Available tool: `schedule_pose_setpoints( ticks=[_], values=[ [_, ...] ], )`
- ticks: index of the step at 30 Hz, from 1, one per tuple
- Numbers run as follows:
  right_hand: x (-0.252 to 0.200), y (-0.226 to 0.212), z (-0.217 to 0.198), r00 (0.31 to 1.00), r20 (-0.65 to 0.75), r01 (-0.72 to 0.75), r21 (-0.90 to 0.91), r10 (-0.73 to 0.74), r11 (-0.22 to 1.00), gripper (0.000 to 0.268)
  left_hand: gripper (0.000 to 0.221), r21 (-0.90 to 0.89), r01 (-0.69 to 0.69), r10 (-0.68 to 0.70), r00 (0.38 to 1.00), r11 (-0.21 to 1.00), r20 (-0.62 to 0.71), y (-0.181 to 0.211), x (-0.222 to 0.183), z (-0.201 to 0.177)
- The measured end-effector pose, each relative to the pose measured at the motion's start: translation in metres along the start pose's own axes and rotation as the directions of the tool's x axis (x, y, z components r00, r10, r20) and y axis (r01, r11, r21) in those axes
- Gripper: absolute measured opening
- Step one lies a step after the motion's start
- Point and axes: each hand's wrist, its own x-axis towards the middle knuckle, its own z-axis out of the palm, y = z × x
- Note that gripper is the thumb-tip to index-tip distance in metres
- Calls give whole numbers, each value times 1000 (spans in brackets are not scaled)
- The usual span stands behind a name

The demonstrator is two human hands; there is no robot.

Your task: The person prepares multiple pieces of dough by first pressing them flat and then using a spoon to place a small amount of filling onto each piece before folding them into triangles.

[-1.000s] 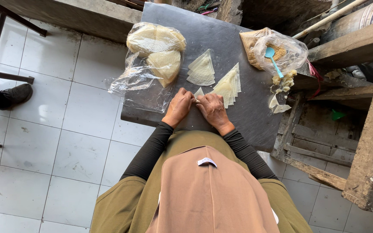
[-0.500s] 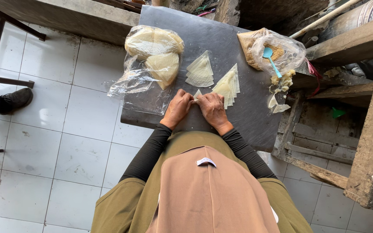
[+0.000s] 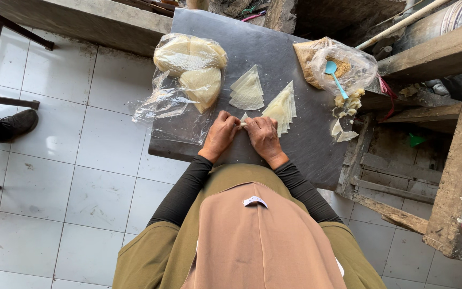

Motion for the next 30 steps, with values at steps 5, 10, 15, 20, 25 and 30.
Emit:
schedule_pose_setpoints(
  ticks=[5, 10, 15, 20, 25, 30],
  values=[
    [2, 1, -2, 999, -2, 51, -39, -51, 998, 19, 12, 53, 11, -11, 1000, 999, 2, -1, 3, 8],
    [-5, -3, -9, 992, 102, 76, -49, -71, 996, 12, 10, 53, -49, 48, 998, 997, 27, -1, -11, 5],
    [-30, -6, -27, 964, 213, 163, -2, -159, 987, 31, 9, 106, -39, 35, 999, 994, 37, 10, -37, 3],
    [-28, -4, -15, 958, 253, 212, -309, -135, 927, 64, 16, 77, 30, -22, 994, 997, -103, 19, -29, 3],
    [-7, 8, 15, 977, 210, 122, -379, -43, 917, 80, 21, 38, 53, -47, 990, 998, -136, 20, -28, 1],
    [-10, 14, 20, 986, 163, 72, -221, -36, 973, 75, 21, 94, 19, -8, 993, 995, -118, 14, -22, 3]
  ],
)
